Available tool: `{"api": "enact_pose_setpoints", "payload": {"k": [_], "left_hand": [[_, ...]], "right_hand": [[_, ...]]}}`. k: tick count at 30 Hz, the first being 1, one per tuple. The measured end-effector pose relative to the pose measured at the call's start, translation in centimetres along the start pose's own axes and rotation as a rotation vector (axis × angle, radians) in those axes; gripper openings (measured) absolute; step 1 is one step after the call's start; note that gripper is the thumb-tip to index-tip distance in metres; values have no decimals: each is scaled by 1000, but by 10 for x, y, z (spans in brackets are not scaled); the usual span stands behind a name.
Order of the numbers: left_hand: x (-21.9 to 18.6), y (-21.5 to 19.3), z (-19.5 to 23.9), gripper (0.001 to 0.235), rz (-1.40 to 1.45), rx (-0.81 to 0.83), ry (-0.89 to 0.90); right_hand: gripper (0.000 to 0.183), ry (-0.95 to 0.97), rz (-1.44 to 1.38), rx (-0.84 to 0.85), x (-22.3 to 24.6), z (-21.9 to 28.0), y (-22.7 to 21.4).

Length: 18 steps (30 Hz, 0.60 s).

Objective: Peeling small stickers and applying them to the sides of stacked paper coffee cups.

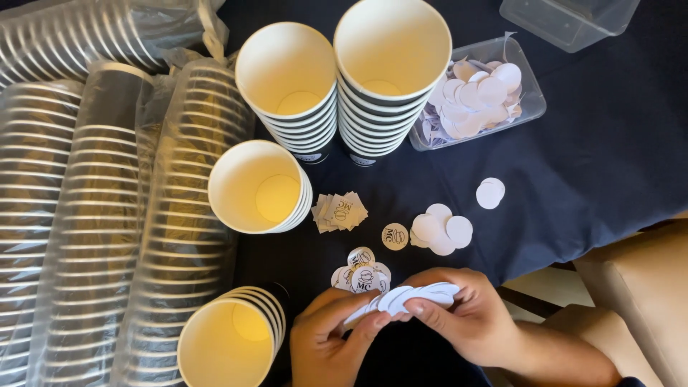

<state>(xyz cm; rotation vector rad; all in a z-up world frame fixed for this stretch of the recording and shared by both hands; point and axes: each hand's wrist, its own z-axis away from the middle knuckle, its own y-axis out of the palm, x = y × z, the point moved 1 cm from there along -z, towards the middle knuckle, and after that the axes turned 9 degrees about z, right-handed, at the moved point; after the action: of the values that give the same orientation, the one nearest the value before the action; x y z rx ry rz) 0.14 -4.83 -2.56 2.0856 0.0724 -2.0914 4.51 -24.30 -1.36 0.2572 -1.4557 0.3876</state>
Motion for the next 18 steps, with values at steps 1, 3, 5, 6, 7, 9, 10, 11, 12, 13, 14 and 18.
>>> {"api": "enact_pose_setpoints", "payload": {"k": [1,3,5,6,7,9,10,11,12,13,14,18], "left_hand": [[2,2,0,24,-1,1,0],[5,5,0,27,-54,-98,25],[9,7,-3,29,-110,-91,170],[10,8,-4,31,-166,-85,313],[5,8,-8,31,-166,-82,316],[-7,12,-16,17,-312,8,586],[-4,12,-12,17,-310,12,592],[-1,12,-9,26,-277,35,564],[2,13,-6,35,-244,59,536],[3,13,-5,35,-241,65,540],[5,13,-4,31,-195,76,457],[12,10,0,39,-214,35,382]], "right_hand": [[18,0,-1,-1,0,-1,1],[17,63,105,-60,-1,-3,2],[16,21,94,-37,8,-9,6],[16,-18,84,-12,13,-12,8],[16,-22,84,-15,9,-13,7],[14,-66,218,-37,1,-15,6],[14,-70,219,-42,1,-16,7],[12,-89,224,-51,0,-17,8],[9,-108,230,-59,-1,-18,8],[9,-111,231,-67,-1,-19,6],[12,-109,198,-63,-2,-20,5],[16,-162,210,-64,-9,-18,3]]}}
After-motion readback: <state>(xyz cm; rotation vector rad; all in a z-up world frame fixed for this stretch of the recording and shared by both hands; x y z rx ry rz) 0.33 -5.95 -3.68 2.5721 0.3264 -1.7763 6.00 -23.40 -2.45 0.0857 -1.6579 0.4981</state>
